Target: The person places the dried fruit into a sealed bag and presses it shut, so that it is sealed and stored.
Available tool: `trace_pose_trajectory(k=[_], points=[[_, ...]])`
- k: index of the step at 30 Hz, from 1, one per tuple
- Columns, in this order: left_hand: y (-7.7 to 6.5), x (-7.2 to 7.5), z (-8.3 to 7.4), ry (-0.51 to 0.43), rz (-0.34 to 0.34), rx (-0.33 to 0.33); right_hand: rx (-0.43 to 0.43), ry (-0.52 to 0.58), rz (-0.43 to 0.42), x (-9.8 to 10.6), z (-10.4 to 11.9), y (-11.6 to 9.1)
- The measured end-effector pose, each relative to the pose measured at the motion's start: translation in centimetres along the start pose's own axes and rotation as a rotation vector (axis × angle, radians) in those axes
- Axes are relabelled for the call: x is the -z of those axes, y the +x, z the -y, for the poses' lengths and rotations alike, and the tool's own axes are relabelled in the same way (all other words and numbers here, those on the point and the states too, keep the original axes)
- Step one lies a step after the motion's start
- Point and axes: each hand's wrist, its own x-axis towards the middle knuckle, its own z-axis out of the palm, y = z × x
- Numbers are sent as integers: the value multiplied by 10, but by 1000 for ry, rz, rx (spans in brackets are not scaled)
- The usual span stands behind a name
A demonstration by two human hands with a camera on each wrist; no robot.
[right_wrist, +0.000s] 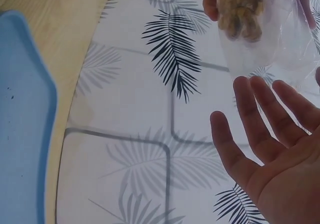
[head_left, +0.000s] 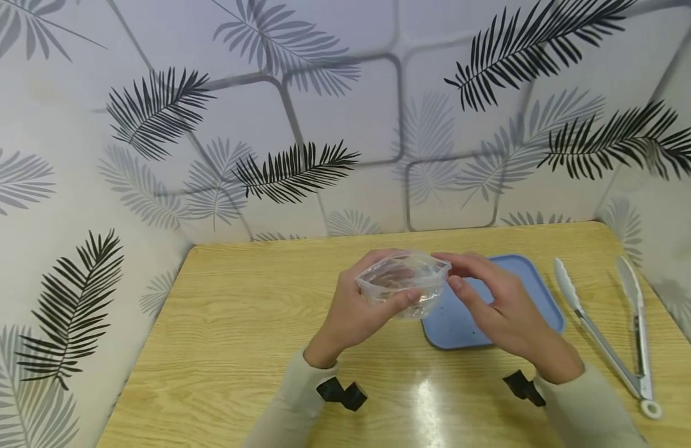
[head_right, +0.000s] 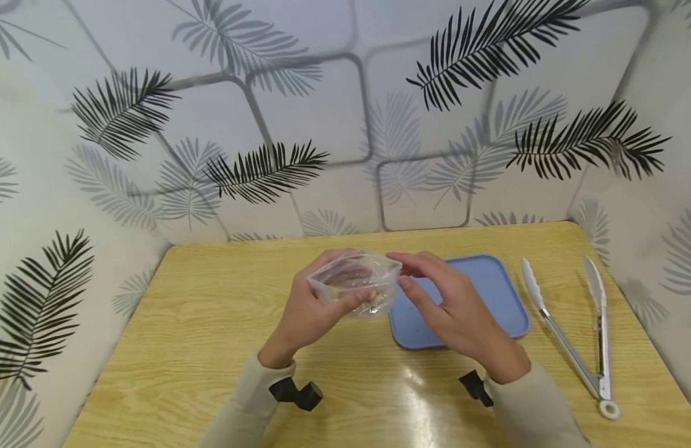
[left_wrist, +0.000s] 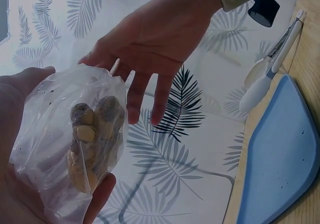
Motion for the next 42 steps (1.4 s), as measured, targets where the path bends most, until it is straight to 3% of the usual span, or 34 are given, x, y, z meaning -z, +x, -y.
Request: trace_pose_trajectory(k=[6, 14, 18, 32, 37, 42], points=[[-2, 2, 3, -14, 20, 0, 67, 12, 18, 4, 2, 10], [-6, 5, 4, -4, 106, 81, 129, -16, 47, 13, 0, 15], [-9, 4, 7, -3, 131, 103, 155, -49, 8, 14, -2, 17], [-22, 6, 20, 21, 99, 116, 252, -97, -169, 6, 1, 25], [-33, 11, 28, -28, 115, 136, 227, -97, -244, 7, 2, 29], [-44, 13, 36, 23, 100, 194, 228, -85, -303, 9, 1, 32]])
